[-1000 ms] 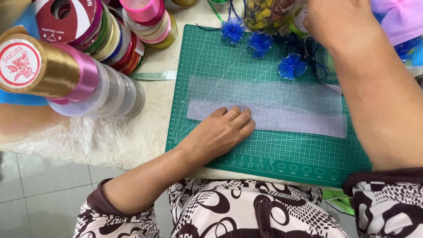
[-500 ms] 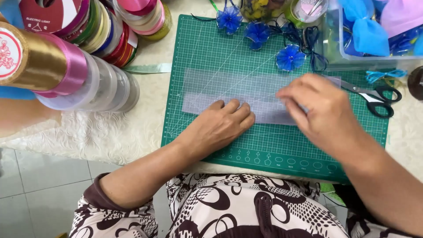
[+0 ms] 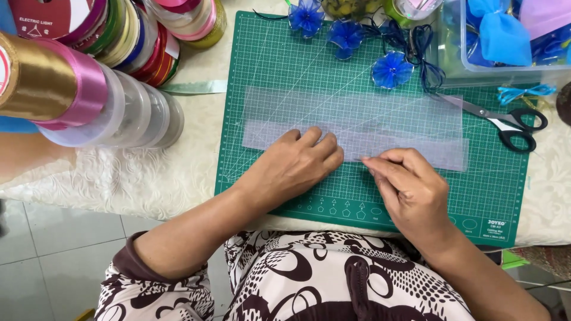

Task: Folding and pinning pink mesh fabric on a green cutting mat to create decorative elements for handicrafts.

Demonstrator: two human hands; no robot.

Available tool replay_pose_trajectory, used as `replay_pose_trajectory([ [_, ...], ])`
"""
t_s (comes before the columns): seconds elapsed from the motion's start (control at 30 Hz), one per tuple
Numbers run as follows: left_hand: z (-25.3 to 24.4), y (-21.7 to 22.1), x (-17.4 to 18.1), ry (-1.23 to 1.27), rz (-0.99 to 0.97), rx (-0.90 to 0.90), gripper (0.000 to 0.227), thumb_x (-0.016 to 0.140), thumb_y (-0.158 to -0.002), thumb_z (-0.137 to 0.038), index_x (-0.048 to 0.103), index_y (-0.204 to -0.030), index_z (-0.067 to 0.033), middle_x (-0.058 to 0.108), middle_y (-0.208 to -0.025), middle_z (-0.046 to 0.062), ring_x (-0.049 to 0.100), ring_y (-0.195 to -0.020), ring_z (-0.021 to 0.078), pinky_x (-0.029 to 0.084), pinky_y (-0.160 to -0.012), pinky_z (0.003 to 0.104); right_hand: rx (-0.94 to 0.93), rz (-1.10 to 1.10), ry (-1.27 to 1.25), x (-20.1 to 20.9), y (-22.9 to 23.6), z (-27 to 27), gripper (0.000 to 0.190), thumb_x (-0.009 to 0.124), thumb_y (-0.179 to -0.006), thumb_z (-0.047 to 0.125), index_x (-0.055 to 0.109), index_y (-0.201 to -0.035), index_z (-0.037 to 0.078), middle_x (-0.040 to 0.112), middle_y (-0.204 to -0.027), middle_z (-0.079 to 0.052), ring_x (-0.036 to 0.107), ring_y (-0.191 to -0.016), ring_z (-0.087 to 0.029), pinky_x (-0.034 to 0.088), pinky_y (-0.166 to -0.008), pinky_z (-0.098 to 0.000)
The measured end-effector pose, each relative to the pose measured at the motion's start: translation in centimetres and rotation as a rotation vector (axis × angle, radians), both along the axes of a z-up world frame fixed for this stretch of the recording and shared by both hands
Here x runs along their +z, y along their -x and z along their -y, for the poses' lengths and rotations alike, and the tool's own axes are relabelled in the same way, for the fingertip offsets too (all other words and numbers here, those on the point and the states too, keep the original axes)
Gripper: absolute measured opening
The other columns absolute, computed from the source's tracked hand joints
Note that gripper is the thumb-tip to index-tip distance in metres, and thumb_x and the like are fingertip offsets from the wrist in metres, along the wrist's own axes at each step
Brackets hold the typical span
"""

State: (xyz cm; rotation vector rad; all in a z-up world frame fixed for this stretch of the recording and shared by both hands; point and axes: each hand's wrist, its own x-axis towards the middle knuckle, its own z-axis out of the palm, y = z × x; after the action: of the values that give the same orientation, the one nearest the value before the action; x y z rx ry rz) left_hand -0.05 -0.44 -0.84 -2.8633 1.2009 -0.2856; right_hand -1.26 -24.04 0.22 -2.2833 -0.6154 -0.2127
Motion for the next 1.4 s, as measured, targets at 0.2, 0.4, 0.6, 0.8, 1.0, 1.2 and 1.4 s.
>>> replay_pose_trajectory([
  [0.2,0.0,0.0,0.4,0.032,0.038,-0.006,0.014,0.060,-0.099,-0.013,0.066,-0.112,-0.0139,0.069,-0.108,0.009,0.066,-0.105,0.0276,0.060,-0.079,0.039,0.011,0.093,-0.051,0.7,0.1,-0.5,0.013,0.080,-0.088,-0.007,0.079,-0.097,0.001,0.070,-0.083,-0.008,0.071,-0.076,-0.029,0.059,-0.067,-0.0407],
  [0.4,0.1,0.1,0.2,0.023,0.056,-0.006,0.015,0.060,-0.099,-0.014,0.066,-0.112,-0.0137,0.069,-0.107,0.009,0.066,-0.104,0.0266,0.061,-0.080,0.039,0.069,0.215,-0.005,0.5,0.2,-0.5,0.007,0.079,-0.089,-0.009,0.077,-0.092,-0.002,0.070,-0.079,-0.012,0.071,-0.072,-0.029,0.059,-0.068,-0.0399],
  [0.6,0.2,0.1,-0.2,0.041,0.103,-0.011,0.013,0.061,-0.098,-0.014,0.067,-0.110,-0.0124,0.069,-0.104,0.010,0.067,-0.102,0.0271,0.062,-0.077,0.039,0.151,0.321,-0.009,-0.9,0.4,-0.8,0.009,0.076,-0.089,-0.010,0.073,-0.086,-0.002,0.064,-0.072,-0.011,0.066,-0.065,-0.031,0.057,-0.061,-0.0409],
  [0.8,0.5,0.3,-1.0,0.017,0.147,-0.010,0.012,0.061,-0.098,-0.014,0.065,-0.109,-0.0104,0.069,-0.102,0.011,0.068,-0.099,0.0276,0.063,-0.075,0.038,0.197,0.523,0.035,-1.8,0.3,-1.8,0.014,0.073,-0.091,-0.012,0.071,-0.082,-0.002,0.060,-0.071,-0.012,0.062,-0.060,-0.029,0.054,-0.057,-0.0404],
  [1.0,0.8,0.3,-0.5,-0.053,0.221,-0.046,0.012,0.064,-0.096,-0.013,0.065,-0.107,-0.0072,0.070,-0.093,0.015,0.069,-0.089,0.0279,0.063,-0.066,0.035,0.214,0.683,0.157,-2.2,0.5,-2.0,0.019,0.071,-0.089,-0.018,0.066,-0.079,-0.003,0.054,-0.069,-0.013,0.059,-0.058,-0.028,0.051,-0.053,-0.0382],
  [1.2,1.0,0.1,-0.5,-0.071,0.242,-0.050,0.010,0.065,-0.096,-0.014,0.065,-0.103,-0.0080,0.071,-0.089,0.015,0.070,-0.085,0.0265,0.063,-0.062,0.033,0.196,0.722,0.189,-2.6,0.4,-2.4,0.019,0.070,-0.087,-0.019,0.066,-0.077,-0.003,0.053,-0.068,-0.012,0.059,-0.057,-0.027,0.050,-0.050,-0.0377],
  [1.4,0.9,0.0,-0.6,-0.010,0.213,-0.030,0.007,0.061,-0.098,-0.015,0.063,-0.101,-0.0094,0.072,-0.088,0.014,0.070,-0.085,0.0262,0.063,-0.061,0.032,0.186,0.735,0.198,-2.9,0.1,-2.7,0.020,0.068,-0.088,-0.018,0.066,-0.077,-0.002,0.052,-0.068,-0.011,0.059,-0.058,-0.025,0.049,-0.052,-0.0358],
])
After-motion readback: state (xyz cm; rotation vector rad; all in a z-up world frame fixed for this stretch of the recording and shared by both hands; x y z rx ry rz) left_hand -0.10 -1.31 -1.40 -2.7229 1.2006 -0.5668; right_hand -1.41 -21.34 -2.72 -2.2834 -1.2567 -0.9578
